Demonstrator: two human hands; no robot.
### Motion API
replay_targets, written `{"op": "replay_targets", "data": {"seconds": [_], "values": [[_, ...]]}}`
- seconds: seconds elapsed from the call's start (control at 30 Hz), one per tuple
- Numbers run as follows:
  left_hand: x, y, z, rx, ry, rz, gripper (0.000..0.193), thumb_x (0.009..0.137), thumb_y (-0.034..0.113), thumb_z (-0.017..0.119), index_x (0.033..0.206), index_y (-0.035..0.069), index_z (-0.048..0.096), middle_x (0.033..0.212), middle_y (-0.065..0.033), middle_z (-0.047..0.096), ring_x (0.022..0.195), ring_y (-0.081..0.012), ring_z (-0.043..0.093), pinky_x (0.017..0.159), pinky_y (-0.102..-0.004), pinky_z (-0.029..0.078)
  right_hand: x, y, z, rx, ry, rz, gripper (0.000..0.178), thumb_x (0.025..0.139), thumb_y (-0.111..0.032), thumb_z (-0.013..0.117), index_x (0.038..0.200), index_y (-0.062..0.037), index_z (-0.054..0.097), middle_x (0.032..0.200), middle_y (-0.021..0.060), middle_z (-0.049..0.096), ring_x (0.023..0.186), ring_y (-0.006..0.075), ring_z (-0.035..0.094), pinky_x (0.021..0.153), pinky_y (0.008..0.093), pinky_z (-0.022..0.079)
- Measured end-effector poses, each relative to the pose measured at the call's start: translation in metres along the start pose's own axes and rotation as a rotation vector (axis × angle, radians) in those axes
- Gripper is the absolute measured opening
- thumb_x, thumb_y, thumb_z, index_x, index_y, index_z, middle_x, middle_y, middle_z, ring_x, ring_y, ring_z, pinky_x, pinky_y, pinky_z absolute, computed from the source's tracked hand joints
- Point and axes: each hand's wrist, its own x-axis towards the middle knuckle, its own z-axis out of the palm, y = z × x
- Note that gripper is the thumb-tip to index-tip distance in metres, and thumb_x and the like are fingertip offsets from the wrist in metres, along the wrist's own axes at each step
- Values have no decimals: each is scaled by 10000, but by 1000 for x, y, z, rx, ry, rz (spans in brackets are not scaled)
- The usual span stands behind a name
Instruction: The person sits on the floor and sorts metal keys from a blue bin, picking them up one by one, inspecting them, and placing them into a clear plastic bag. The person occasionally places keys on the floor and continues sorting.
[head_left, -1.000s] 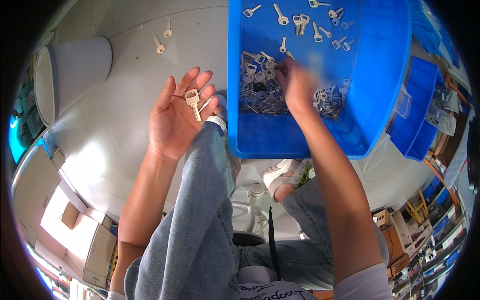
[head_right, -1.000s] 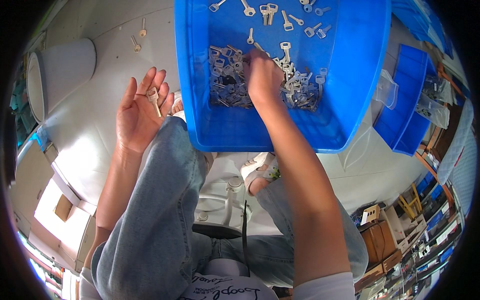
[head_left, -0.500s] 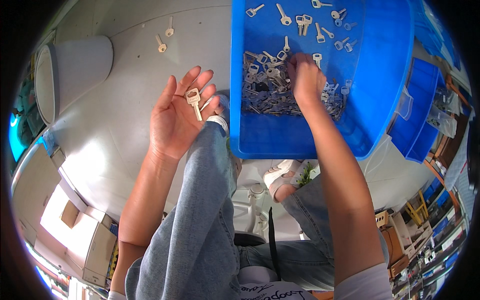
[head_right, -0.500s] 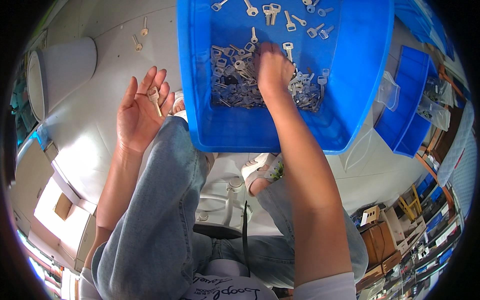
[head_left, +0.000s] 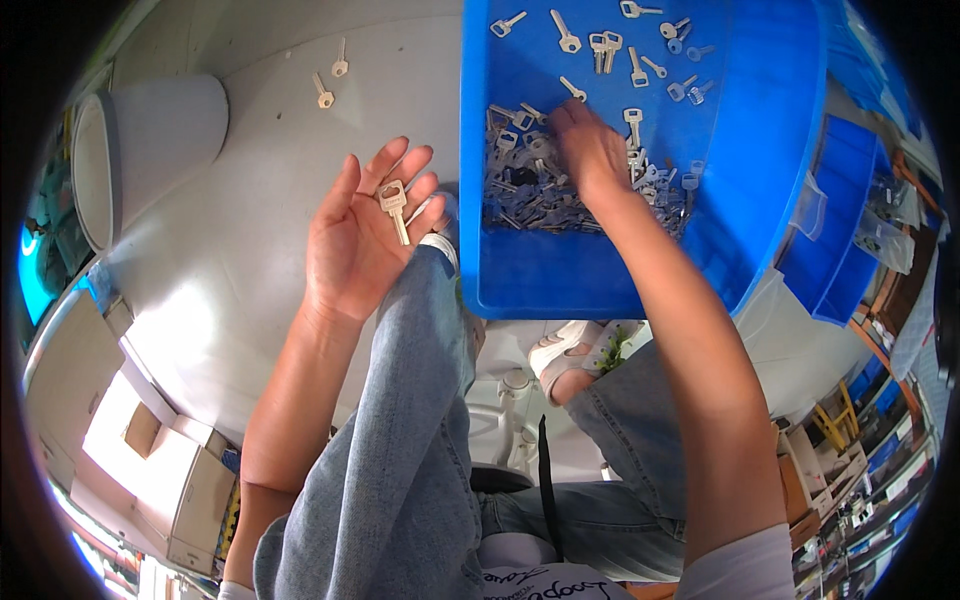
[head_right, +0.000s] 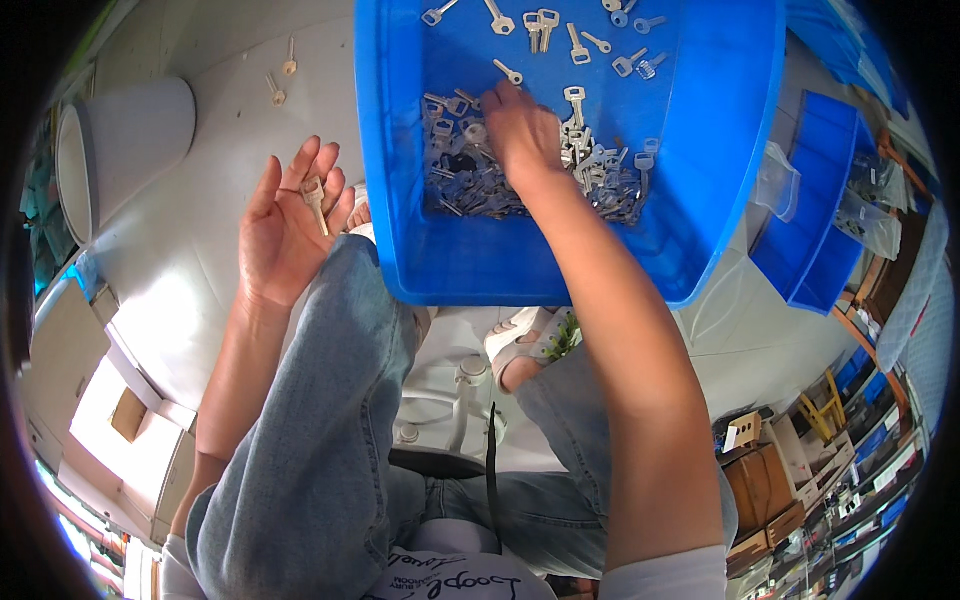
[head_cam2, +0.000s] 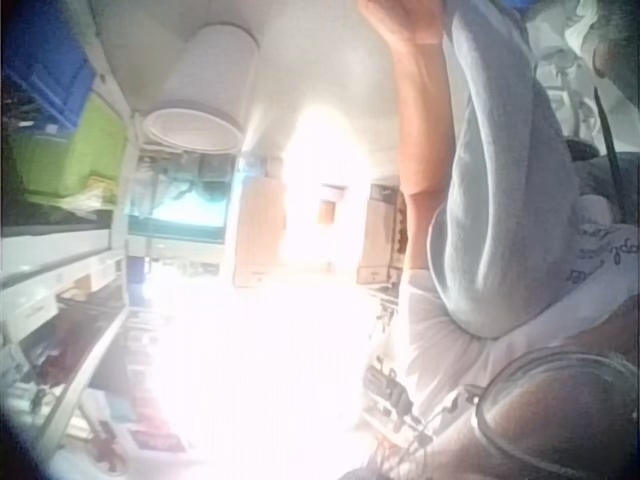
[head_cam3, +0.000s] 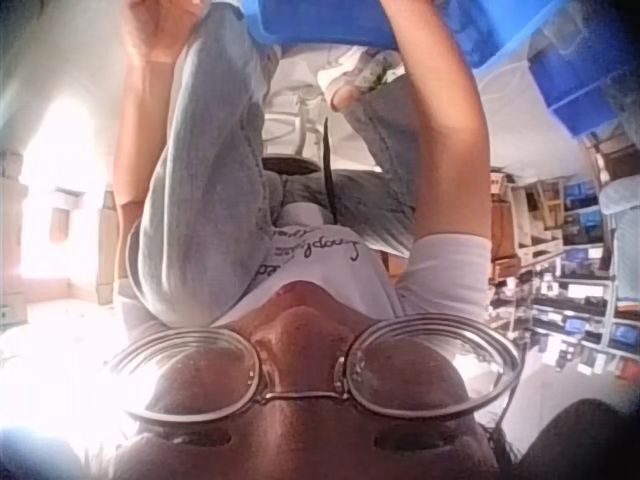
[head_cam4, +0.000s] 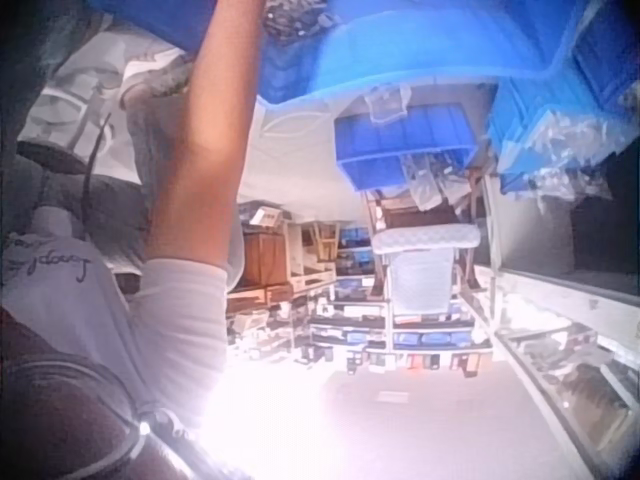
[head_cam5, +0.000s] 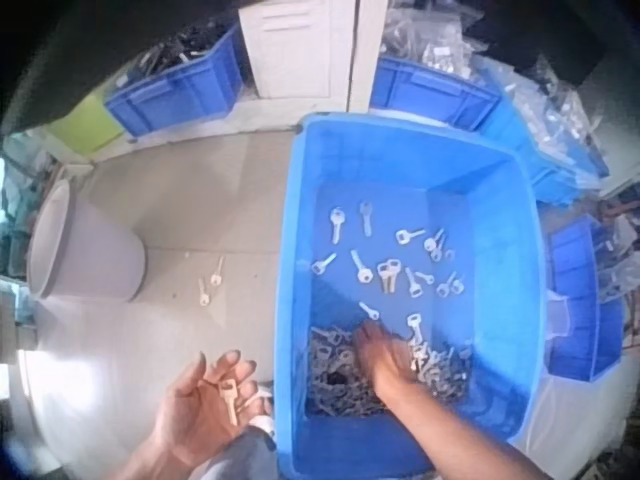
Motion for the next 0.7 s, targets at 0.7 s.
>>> {"op": "replay_targets", "data": {"seconds": [0.7], "values": [[2,-1,8,81,111,39,389,937,341,310,1139,55,478,1140,-110,528,1025,-206,528,876,-366,438,-27,-76,-94,1381,-117,365,165,757,-143,670,840,-17,604,726,37,613,658,87,564,584,216,454]]}}
